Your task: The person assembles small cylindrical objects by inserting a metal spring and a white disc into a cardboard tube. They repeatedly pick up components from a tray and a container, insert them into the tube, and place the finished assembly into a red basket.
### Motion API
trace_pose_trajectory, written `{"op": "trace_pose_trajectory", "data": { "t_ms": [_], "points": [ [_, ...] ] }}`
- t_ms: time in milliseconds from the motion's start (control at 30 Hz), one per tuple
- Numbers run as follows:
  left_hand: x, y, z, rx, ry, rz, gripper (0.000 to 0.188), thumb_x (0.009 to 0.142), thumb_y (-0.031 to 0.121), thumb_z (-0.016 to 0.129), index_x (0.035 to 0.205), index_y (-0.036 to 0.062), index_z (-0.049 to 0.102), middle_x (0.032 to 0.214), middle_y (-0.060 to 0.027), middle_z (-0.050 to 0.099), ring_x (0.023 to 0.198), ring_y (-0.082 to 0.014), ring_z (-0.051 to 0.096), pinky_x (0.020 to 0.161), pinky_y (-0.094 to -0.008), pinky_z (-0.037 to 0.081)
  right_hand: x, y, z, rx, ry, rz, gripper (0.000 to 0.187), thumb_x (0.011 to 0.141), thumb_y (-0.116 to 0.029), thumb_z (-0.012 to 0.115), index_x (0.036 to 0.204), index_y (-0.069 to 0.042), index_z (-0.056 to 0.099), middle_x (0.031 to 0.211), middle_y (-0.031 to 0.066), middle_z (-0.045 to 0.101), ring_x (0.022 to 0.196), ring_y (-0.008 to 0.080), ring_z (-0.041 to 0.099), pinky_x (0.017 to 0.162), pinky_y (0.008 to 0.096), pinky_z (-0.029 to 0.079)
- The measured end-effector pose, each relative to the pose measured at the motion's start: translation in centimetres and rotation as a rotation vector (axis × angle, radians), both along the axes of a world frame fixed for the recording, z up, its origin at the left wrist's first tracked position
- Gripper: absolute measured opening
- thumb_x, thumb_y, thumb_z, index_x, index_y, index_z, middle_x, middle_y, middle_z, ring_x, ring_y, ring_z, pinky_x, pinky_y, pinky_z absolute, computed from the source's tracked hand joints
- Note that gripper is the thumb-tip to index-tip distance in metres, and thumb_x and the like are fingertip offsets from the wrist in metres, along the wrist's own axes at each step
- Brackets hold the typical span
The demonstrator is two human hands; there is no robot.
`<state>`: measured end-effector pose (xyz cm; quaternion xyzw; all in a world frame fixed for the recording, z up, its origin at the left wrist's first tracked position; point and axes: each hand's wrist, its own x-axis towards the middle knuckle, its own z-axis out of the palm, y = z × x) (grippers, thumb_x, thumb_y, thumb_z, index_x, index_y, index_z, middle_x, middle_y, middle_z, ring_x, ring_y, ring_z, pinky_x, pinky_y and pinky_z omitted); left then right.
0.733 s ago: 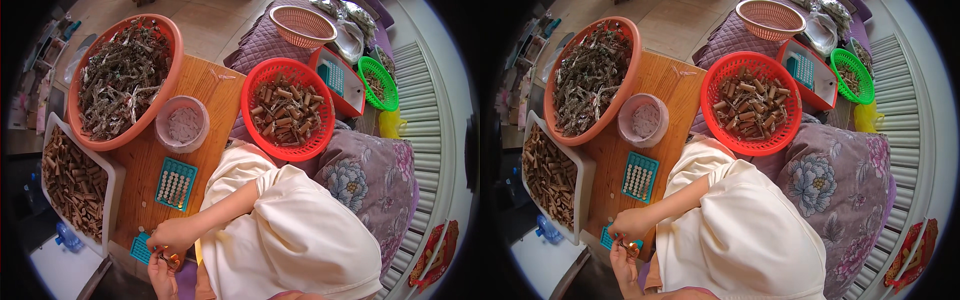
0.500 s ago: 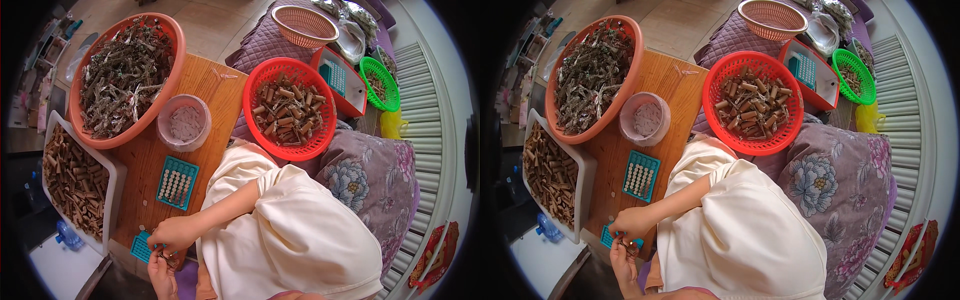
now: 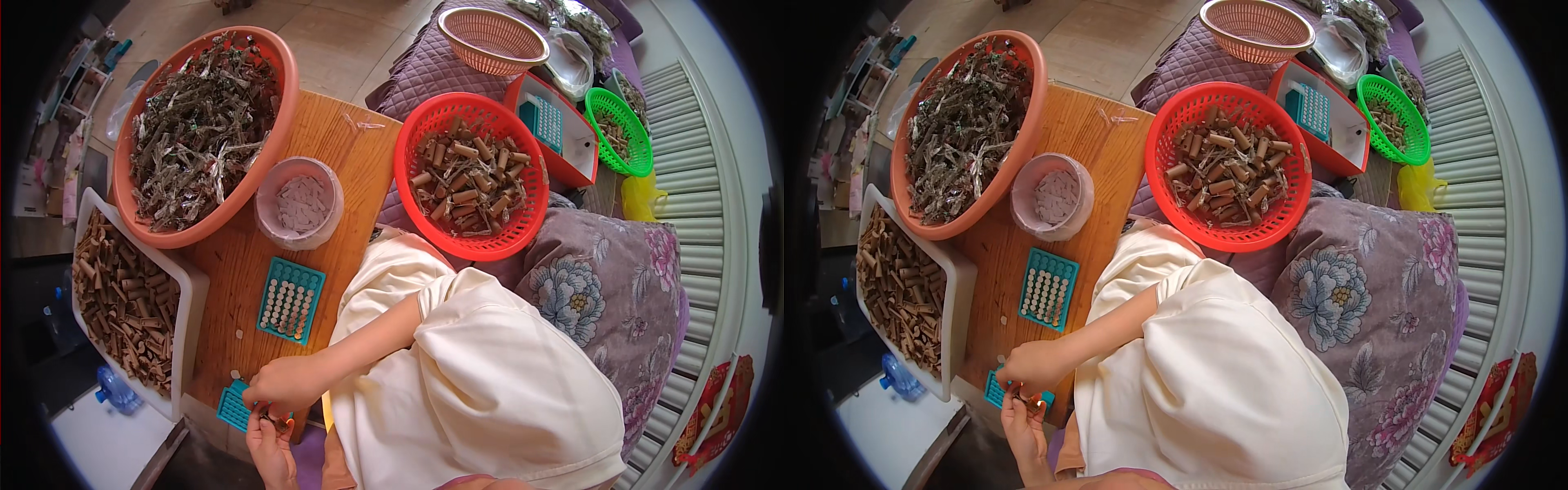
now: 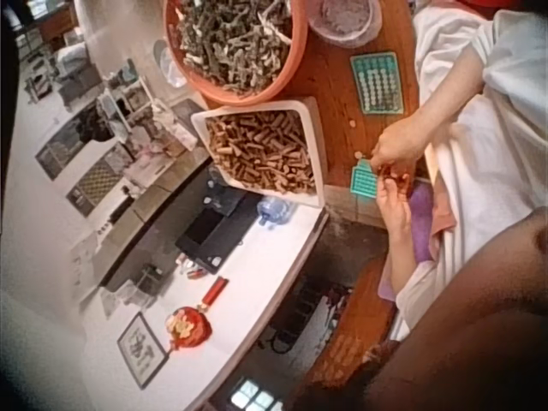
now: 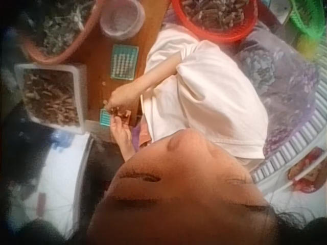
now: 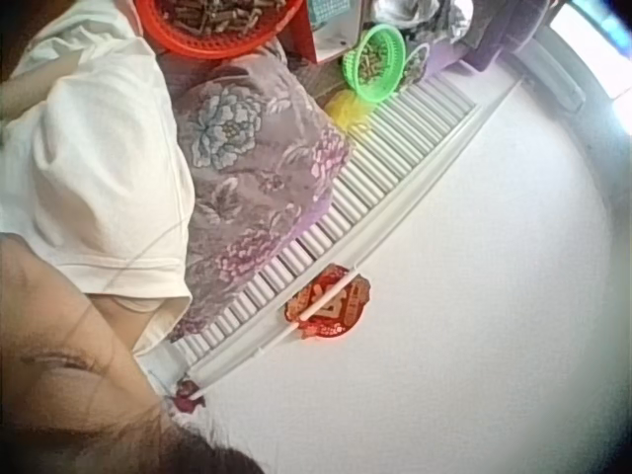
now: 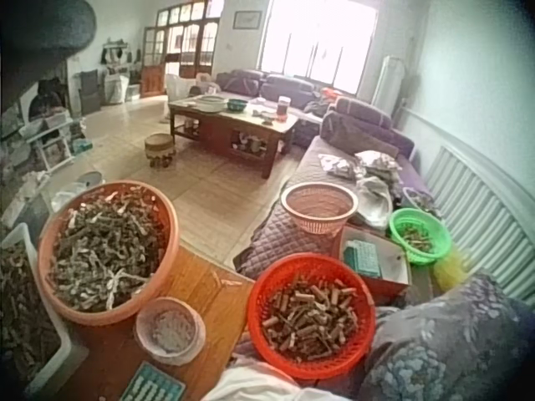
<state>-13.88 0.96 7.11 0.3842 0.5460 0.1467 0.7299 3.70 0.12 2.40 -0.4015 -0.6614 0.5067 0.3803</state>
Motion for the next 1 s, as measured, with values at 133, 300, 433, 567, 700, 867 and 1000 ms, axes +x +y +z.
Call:
{"op": "trace_pose_trajectory", "data": {
  "t_ms": [133, 300, 433, 567, 700, 867, 1000],
  "points": [
    [-0.2, 0.0, -0.3, 0.035, 0.012, -0.023, 0.032, 0.088, 0.017, 0.043, 0.116, 0.0026, 0.040, 0.099, -0.0056, 0.055, 0.082, -0.0120, 0.057, 0.069, -0.0250, 0.049, 0.1, 0.1, -0.2, 0.012, -0.003, 0.030, 0.031, 0.066, -0.017, 0.058, 0.095, -0.006, 0.054, 0.078, 0.0154, 0.060, 0.075, 0.0323, 0.058, 0.063, 0.0403, 0.045],
    [0.0, -0.4, -0.3, 0.107, 0.043, -0.106, 0.030, 0.087, 0.016, 0.045, 0.113, 0.0010, 0.043, 0.098, -0.0048, 0.055, 0.082, -0.0129, 0.058, 0.069, -0.0247, 0.049, 0.5, 0.5, -0.8, 0.009, -0.058, 0.122, 0.035, 0.067, -0.022, 0.060, 0.097, -0.006, 0.054, 0.081, 0.0139, 0.060, 0.076, 0.0308, 0.058, 0.064, 0.0391, 0.045],
    [-0.5, -0.5, -1.0, 0.100, 0.030, -0.156, 0.030, 0.087, 0.016, 0.045, 0.112, -0.0004, 0.044, 0.098, -0.0057, 0.054, 0.079, -0.0143, 0.059, 0.066, -0.0238, 0.050, 1.0, 0.5, -1.0, -0.015, -0.078, 0.197, 0.037, 0.068, -0.027, 0.062, 0.098, -0.007, 0.055, 0.084, 0.0112, 0.061, 0.080, 0.0280, 0.058, 0.067, 0.0371, 0.044],
    [-0.4, -0.3, -0.7, 0.056, 0.026, -0.218, 0.030, 0.087, 0.016, 0.046, 0.112, -0.0007, 0.043, 0.096, -0.0066, 0.054, 0.078, -0.0152, 0.059, 0.064, -0.0246, 0.051, 1.4, 0.5, -0.5, -0.066, -0.112, 0.244, 0.037, 0.069, -0.030, 0.062, 0.097, -0.007, 0.056, 0.086, 0.0097, 0.061, 0.082, 0.0270, 0.058, 0.069, 0.0361, 0.044],
    [0.5, -0.8, -0.2, -0.008, 0.057, -0.131, 0.028, 0.086, 0.011, 0.044, 0.110, -0.0038, 0.041, 0.091, -0.0079, 0.052, 0.076, -0.0170, 0.059, 0.065, -0.0262, 0.051, 1.5, 0.4, -0.9, -0.019, -0.107, 0.238, 0.033, 0.069, -0.028, 0.062, 0.092, -0.005, 0.056, 0.080, 0.0132, 0.060, 0.076, 0.0307, 0.058, 0.064, 0.0388, 0.045],
    [0.1, -0.6, -0.6, -0.072, 0.014, -0.094, 0.030, 0.086, 0.014, 0.047, 0.112, -0.0010, 0.039, 0.094, -0.0080, 0.053, 0.078, -0.0174, 0.060, 0.062, -0.0265, 0.053, 1.4, 0.4, -1.6, -0.020, -0.097, 0.232, 0.034, 0.072, -0.032, 0.060, 0.093, -0.004, 0.056, 0.079, 0.0136, 0.060, 0.076, 0.0315, 0.058, 0.064, 0.0391, 0.045],
    [0.2, -0.2, -0.5, -0.067, 0.026, -0.065, 0.031, 0.085, 0.012, 0.047, 0.112, -0.0015, 0.039, 0.094, -0.0088, 0.053, 0.077, -0.0170, 0.060, 0.062, -0.0259, 0.053, 1.0, 0.6, -1.9, -0.070, -0.099, 0.214, 0.035, 0.074, -0.034, 0.058, 0.092, -0.004, 0.056, 0.080, 0.0144, 0.060, 0.077, 0.0321, 0.057, 0.064, 0.0396, 0.045]
  ]
}}
